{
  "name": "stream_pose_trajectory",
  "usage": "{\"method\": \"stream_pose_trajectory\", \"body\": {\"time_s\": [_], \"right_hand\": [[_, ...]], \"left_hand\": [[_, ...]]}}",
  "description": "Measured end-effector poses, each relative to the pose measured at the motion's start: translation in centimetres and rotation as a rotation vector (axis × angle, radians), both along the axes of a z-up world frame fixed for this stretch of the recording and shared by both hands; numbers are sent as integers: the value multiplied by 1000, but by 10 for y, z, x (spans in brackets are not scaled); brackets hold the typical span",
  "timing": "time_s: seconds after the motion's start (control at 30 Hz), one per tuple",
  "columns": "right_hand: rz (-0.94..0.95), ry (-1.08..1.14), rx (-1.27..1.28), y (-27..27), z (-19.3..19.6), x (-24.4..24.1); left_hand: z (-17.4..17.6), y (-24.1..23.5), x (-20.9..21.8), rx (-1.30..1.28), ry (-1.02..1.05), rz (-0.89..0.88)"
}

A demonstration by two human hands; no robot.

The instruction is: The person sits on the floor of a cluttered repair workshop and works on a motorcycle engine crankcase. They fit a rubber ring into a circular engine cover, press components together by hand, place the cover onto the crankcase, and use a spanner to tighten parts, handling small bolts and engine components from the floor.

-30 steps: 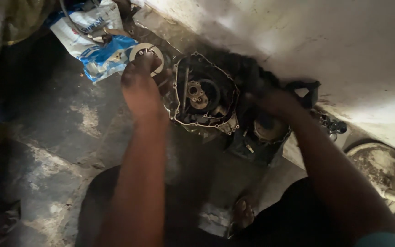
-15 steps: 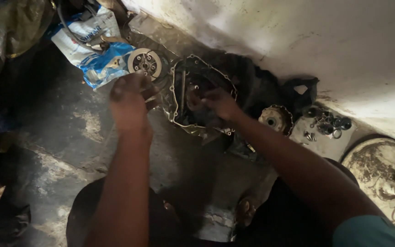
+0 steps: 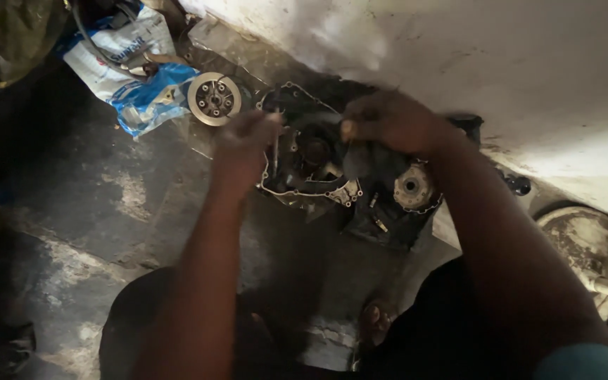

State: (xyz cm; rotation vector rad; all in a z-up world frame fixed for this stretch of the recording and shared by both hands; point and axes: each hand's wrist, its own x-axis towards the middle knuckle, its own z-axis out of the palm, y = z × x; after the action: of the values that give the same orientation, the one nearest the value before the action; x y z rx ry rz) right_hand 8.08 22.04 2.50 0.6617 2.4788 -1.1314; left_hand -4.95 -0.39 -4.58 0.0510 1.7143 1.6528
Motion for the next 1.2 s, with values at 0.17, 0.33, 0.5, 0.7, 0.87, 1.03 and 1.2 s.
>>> {"method": "stream_pose_trajectory", "body": {"time_s": [0.17,0.33,0.5,0.7,0.87,1.03,1.2], "right_hand": [[-54,97,-252,-38,-5,-3],[-292,337,114,-62,4,-7],[-642,649,-217,-41,7,1],[-132,718,311,-112,-26,15],[107,911,156,-130,8,19],[412,572,243,-94,44,16],[32,499,210,-67,62,18]], "left_hand": [[60,-1,18,319,-581,-224],[38,-12,23,893,-828,-318],[54,-9,26,1009,-717,-292],[55,-1,36,831,-596,-140],[17,-12,22,1204,-975,-174],[47,-6,11,840,-650,1],[69,-9,14,794,-683,-14]]}}
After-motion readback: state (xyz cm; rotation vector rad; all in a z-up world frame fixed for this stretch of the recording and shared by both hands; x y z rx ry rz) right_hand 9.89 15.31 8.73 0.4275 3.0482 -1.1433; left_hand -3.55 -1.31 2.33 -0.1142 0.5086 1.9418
